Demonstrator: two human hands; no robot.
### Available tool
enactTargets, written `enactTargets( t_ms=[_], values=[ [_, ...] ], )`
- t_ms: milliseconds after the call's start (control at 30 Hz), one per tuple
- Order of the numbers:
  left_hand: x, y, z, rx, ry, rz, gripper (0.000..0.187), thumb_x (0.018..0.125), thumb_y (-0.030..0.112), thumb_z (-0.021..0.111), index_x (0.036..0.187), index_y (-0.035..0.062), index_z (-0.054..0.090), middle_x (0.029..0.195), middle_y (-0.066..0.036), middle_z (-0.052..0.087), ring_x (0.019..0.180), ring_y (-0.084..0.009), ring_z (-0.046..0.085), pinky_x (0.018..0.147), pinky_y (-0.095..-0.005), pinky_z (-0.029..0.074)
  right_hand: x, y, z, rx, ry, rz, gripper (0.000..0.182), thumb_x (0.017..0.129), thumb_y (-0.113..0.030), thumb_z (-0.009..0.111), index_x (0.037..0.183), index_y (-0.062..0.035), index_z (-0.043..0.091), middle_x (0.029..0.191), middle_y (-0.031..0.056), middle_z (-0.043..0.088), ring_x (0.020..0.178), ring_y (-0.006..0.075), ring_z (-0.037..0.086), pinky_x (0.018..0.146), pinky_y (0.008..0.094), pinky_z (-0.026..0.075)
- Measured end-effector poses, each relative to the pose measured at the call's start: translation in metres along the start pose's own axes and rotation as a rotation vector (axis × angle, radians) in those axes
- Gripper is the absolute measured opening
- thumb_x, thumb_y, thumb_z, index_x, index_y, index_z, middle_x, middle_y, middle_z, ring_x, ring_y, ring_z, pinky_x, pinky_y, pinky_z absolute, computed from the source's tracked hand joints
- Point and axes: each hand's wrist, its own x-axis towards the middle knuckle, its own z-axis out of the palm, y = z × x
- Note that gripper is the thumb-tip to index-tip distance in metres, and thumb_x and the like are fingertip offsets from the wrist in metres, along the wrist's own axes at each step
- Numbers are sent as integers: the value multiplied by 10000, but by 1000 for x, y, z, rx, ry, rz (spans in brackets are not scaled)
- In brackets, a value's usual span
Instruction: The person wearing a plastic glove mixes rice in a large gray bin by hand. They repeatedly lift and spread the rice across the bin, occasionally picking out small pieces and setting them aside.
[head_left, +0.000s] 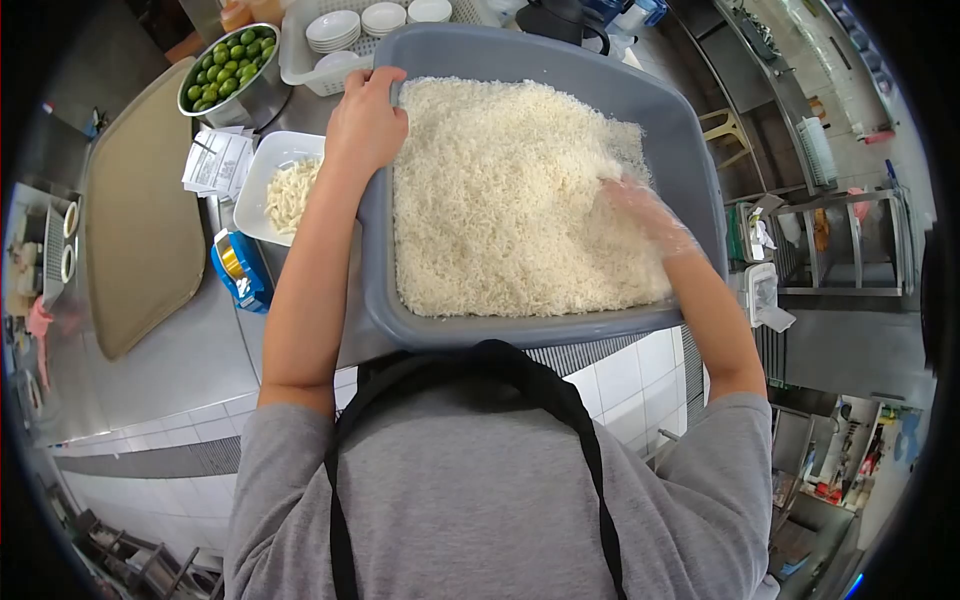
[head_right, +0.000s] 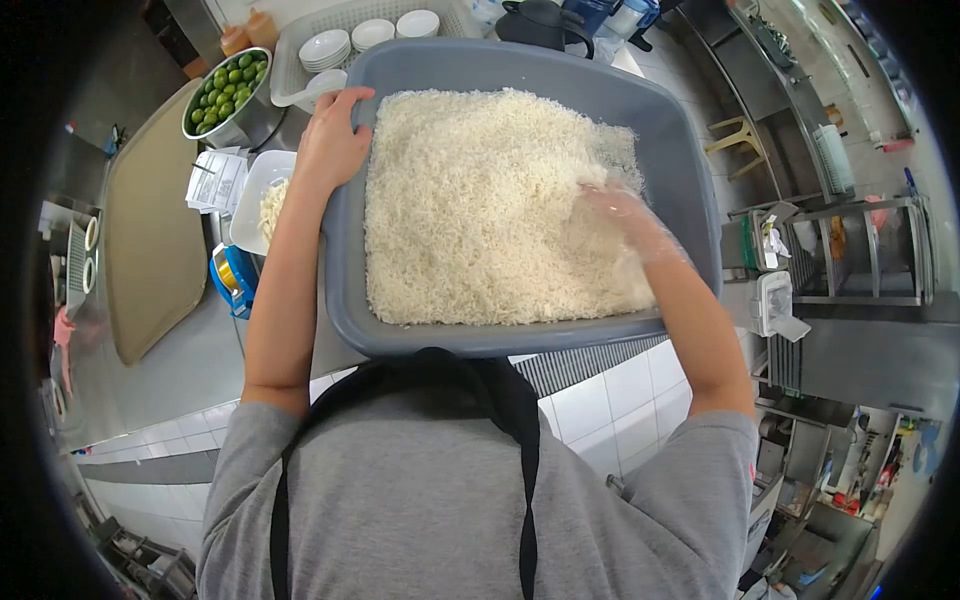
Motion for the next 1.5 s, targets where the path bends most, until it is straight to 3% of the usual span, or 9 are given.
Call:
enactTargets(
  t_ms=[67, 367, 600, 900, 1033, 1067, 1133, 1233, 1500],
  values=[
    [1, 1, 3, -14, 26, 26, 415, 716, 86, 526, 1129, 118, 502, 1196, -167, 440, 980, -357, 528, 831, -406, 439, -4, -13, 22, -453, 292, -50, 604, 849, -302, 534, 1341, -77, 263, 1277, 126, 430, 1188, 253, 403, 977, 434, 336],
    [-2, 2, -4, -13, 0, -10, 407, 716, 82, 523, 1121, 119, 504, 1193, -176, 435, 972, -357, 533, 834, -404, 439, 3, -51, 17, -802, 122, -595, 479, 837, -294, 564, 1188, 18, 464, 1089, 196, 546, 1039, 212, 516, 818, 342, 479],
    [-1, 2, -5, -46, -2, -23, 398, 718, 79, 518, 1113, 121, 509, 1185, -167, 438, 963, -356, 537, 837, -403, 436, -26, -88, 63, -634, 443, -356, 460, 829, -311, 554, 1120, 40, 494, 956, 132, 548, 807, 173, 548, 604, 288, 496],
    [-3, 1, -3, -50, 36, 20, 384, 708, 60, 513, 1089, 107, 513, 1153, -177, 450, 946, -362, 539, 817, -414, 442, -5, -77, 9, -432, 31, -399, 373, 847, -268, 498, 1154, -56, 501, 1164, 84, 512, 1055, 175, 488, 849, 295, 423],
    [-2, 1, -3, -40, 30, 13, 382, 706, 44, 519, 1082, 110, 521, 1154, -177, 453, 970, -357, 525, 823, -412, 436, 136, 35, -129, -361, -1, -1032, 341, 878, -231, 441, 1192, -104, 478, 1249, 85, 457, 1163, 223, 419, 991, 350, 315],
    [-2, 2, -3, -46, 16, -8, 384, 708, 37, 525, 1083, 119, 526, 1167, -167, 455, 999, -347, 512, 837, -404, 429, 135, 26, -117, -365, -10, -1041, 341, 878, -231, 441, 1192, -104, 478, 1249, 85, 457, 1163, 223, 419, 991, 350, 315],
    [-2, 6, -6, -47, 11, -23, 382, 708, 36, 523, 1081, 117, 528, 1172, -170, 451, 1001, -350, 512, 836, -405, 430, 113, 1, -57, -1555, 484, -107, 397, 887, -249, 422, 1255, -101, 424, 1345, 120, 348, 1226, 246, 353, 1027, 343, 264],
    [-4, 5, -6, -36, -2, -14, 374, 705, 38, 517, 1073, 106, 526, 1172, -195, 438, 970, -365, 526, 820, -416, 437, 53, -39, 36, -670, 377, -298, 405, 894, -285, 392, 1270, -140, 429, 1396, 139, 258, 1265, 256, 294, 1029, 338, 260],
    [-3, 0, -2, -12, 21, 30, 365, 710, 48, 512, 1071, 105, 520, 1177, -214, 426, 953, -374, 534, 812, -425, 445, 78, -80, 94, -749, -256, -891, 455, 815, -429, 490, 1146, -125, 564, 1335, 122, 372, 1265, 251, 283, 1040, 335, 230]
  ],
)
